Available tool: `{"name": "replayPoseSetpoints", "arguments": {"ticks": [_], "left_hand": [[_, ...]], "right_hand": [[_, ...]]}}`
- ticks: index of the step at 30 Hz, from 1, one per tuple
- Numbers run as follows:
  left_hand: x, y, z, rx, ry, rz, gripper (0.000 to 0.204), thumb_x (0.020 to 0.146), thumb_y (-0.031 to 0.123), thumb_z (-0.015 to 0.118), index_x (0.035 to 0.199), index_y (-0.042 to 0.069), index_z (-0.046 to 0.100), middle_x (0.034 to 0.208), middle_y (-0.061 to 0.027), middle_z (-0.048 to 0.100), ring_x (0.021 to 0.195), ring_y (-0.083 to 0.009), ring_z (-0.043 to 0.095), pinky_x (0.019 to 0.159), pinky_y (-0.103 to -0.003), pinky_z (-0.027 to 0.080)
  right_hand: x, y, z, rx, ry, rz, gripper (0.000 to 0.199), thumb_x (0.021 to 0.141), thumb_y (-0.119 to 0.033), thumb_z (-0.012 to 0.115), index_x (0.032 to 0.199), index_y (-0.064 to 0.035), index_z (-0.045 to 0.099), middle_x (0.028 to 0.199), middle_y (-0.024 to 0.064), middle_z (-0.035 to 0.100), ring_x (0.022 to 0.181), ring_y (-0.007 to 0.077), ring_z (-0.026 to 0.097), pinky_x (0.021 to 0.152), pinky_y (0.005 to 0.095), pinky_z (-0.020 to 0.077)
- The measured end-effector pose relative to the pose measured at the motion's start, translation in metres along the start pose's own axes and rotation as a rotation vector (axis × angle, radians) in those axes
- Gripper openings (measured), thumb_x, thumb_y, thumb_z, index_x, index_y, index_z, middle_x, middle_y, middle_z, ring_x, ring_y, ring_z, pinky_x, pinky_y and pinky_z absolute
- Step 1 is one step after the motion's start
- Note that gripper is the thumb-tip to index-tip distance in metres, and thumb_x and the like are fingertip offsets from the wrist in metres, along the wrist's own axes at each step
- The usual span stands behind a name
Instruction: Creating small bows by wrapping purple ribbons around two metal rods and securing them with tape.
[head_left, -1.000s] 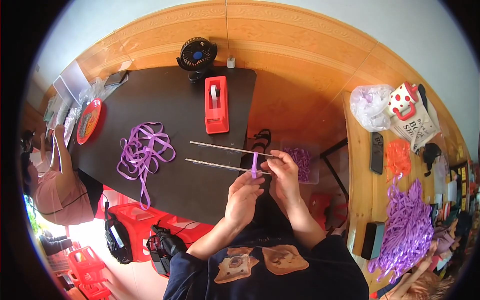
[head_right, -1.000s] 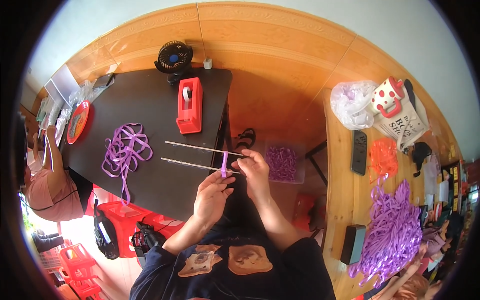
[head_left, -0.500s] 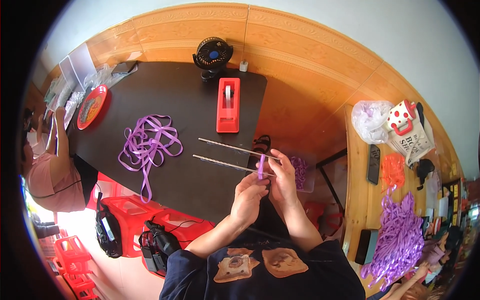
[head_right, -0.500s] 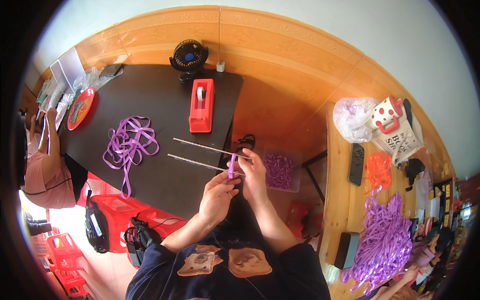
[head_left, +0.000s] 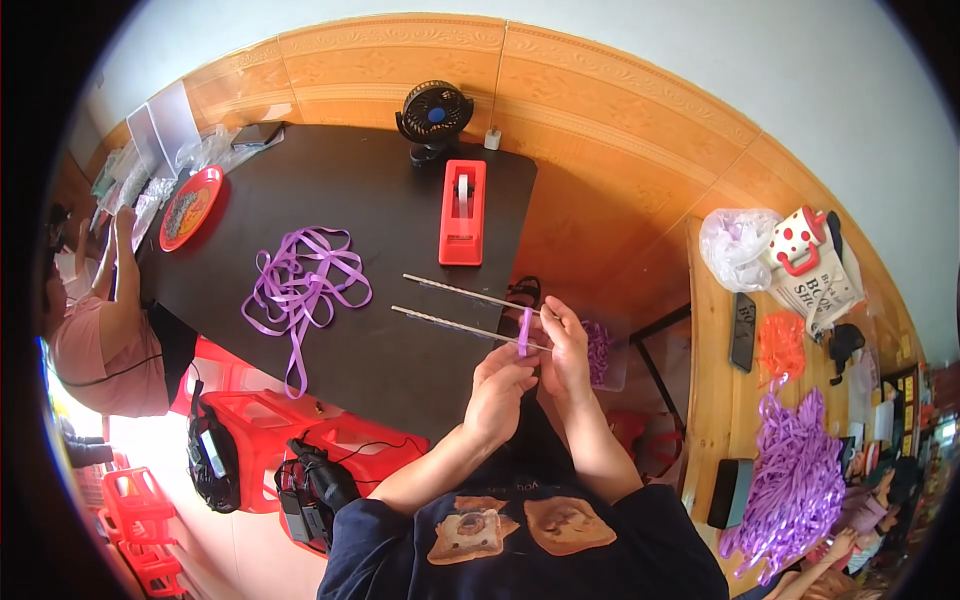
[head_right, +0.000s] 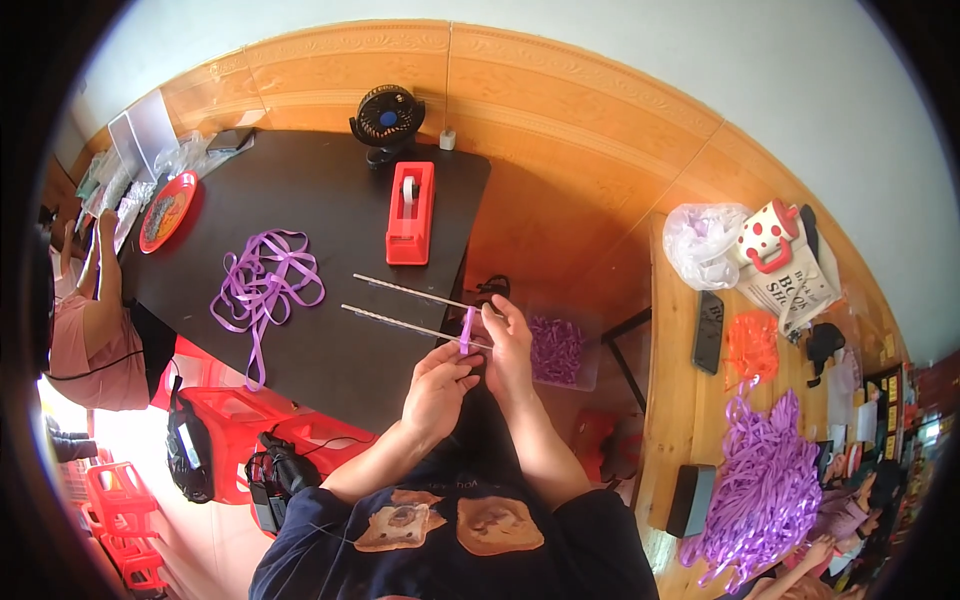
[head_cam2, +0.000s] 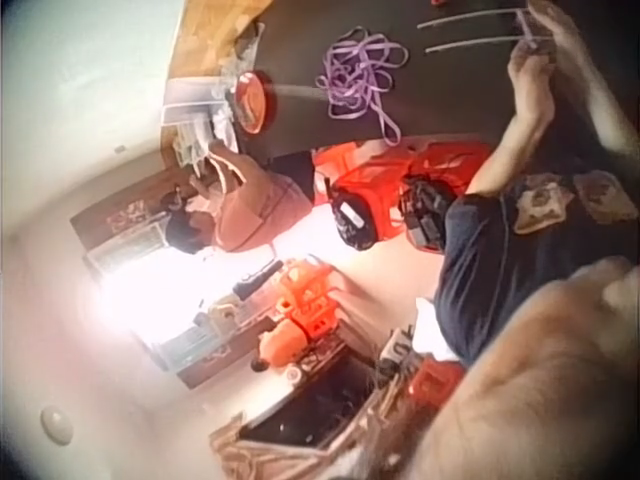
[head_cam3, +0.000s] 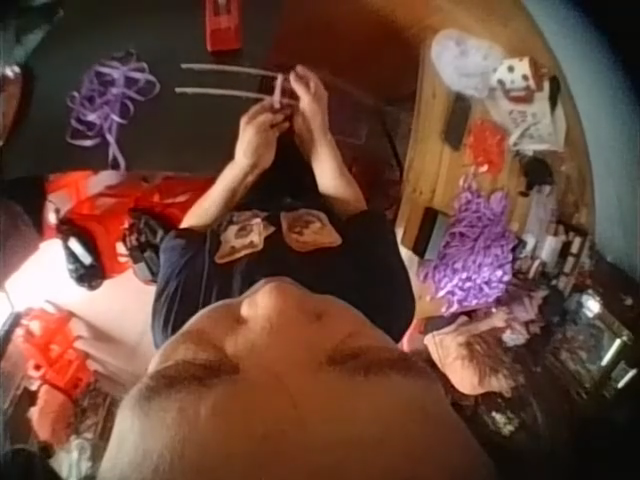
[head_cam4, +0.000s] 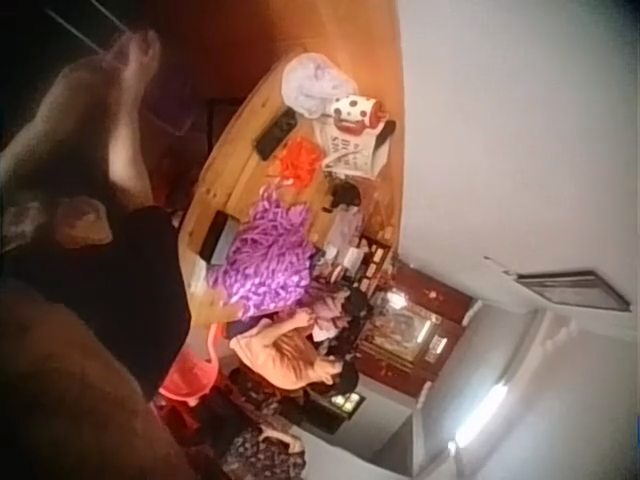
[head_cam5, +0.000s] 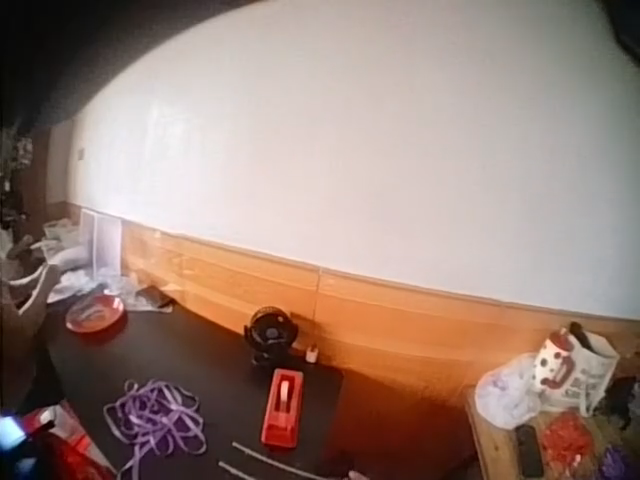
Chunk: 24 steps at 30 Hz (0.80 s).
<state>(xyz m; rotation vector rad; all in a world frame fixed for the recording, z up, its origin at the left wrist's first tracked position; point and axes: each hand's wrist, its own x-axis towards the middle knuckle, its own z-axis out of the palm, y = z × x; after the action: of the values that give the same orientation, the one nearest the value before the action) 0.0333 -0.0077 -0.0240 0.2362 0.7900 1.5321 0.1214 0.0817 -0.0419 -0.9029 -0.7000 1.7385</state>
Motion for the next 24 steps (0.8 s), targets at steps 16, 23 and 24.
{"name": "replayPoseSetpoints", "arguments": {"ticks": [16, 23, 24], "left_hand": [[0.005, -0.004, -0.003, 0.009, 0.007, 0.013, 0.030, 0.085, 0.000, 0.049, 0.115, -0.002, 0.055, 0.111, -0.0122, 0.062, 0.104, -0.0197, 0.058, 0.083, -0.033, 0.045], [0.001, -0.004, -0.001, 0.015, 0.073, 0.012, 0.034, 0.084, -0.001, 0.050, 0.117, -0.002, 0.053, 0.109, -0.0114, 0.062, 0.101, -0.0218, 0.060, 0.083, -0.034, 0.046], [0.002, -0.005, 0.000, 0.047, 0.074, 0.005, 0.035, 0.084, -0.002, 0.050, 0.118, -0.001, 0.052, 0.108, -0.0111, 0.062, 0.101, -0.0219, 0.060, 0.083, -0.034, 0.046]], "right_hand": [[0.019, -0.003, -0.012, 0.371, -0.392, 0.364, 0.050, 0.095, -0.030, 0.057, 0.135, -0.0051, 0.040, 0.091, 0.0150, 0.064, 0.084, 0.0255, 0.063, 0.073, 0.0360, 0.0517], [0.022, -0.001, -0.006, -0.082, -0.158, 0.108, 0.057, 0.080, 0.003, 0.068, 0.131, 0.0018, 0.043, 0.084, 0.0157, 0.066, 0.071, 0.0218, 0.065, 0.067, 0.0326, 0.0532], [0.020, -0.005, -0.004, -0.115, -0.138, 0.080, 0.058, 0.078, 0.006, 0.068, 0.130, 0.0024, 0.044, 0.085, 0.0154, 0.065, 0.072, 0.0216, 0.065, 0.067, 0.0322, 0.0535]]}}
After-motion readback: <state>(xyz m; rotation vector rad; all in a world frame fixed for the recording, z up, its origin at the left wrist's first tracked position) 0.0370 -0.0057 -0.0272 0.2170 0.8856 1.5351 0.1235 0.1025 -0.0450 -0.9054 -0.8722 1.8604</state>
